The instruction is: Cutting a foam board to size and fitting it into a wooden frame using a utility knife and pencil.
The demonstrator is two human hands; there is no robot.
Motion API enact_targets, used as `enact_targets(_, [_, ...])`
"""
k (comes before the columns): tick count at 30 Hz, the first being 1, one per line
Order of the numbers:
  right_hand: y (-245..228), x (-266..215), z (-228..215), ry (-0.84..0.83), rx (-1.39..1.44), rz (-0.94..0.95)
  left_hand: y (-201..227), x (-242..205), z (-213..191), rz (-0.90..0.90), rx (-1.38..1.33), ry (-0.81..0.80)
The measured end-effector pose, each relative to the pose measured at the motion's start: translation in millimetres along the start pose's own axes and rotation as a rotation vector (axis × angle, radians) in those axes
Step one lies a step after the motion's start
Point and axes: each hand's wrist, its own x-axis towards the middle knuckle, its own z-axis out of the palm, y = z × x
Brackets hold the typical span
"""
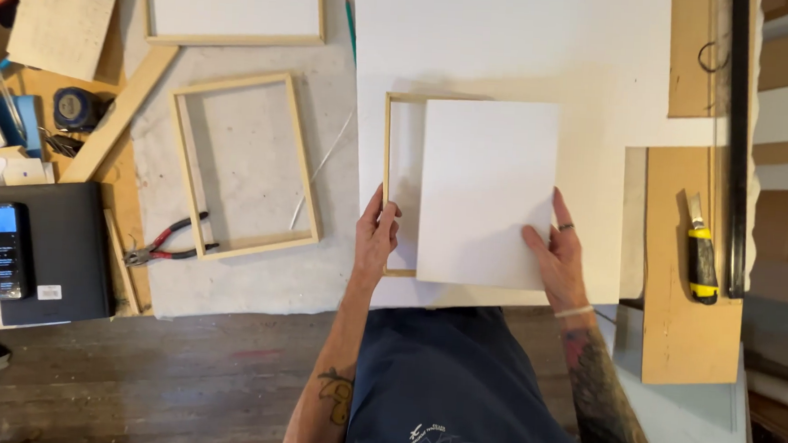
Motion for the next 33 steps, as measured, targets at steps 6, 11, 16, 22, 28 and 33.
enact_targets(6, [39, 21, 10, -0.063, -0.016, 0.029, -38, 13, -18, 0.270, 0.697, 0.005])
enact_targets(11, [50, 24, 15, -0.095, -0.084, 0.042, -13, -2, -6, 0.279, 0.837, 0.079])
enact_targets(16, [40, 25, 26, -0.107, -0.103, 0.037, -5, -6, -6, 0.300, 0.829, 0.043])
enact_targets(22, [24, 21, 35, -0.092, -0.184, 0.074, -11, -5, -8, 0.296, 0.820, 0.032])
enact_targets(28, [34, 27, 36, -0.103, -0.270, 0.044, -20, 0, -14, 0.313, 0.842, 0.008])
enact_targets(33, [18, 23, 44, -0.022, -0.632, -0.114, -18, 0, -11, 0.332, 0.845, 0.026])
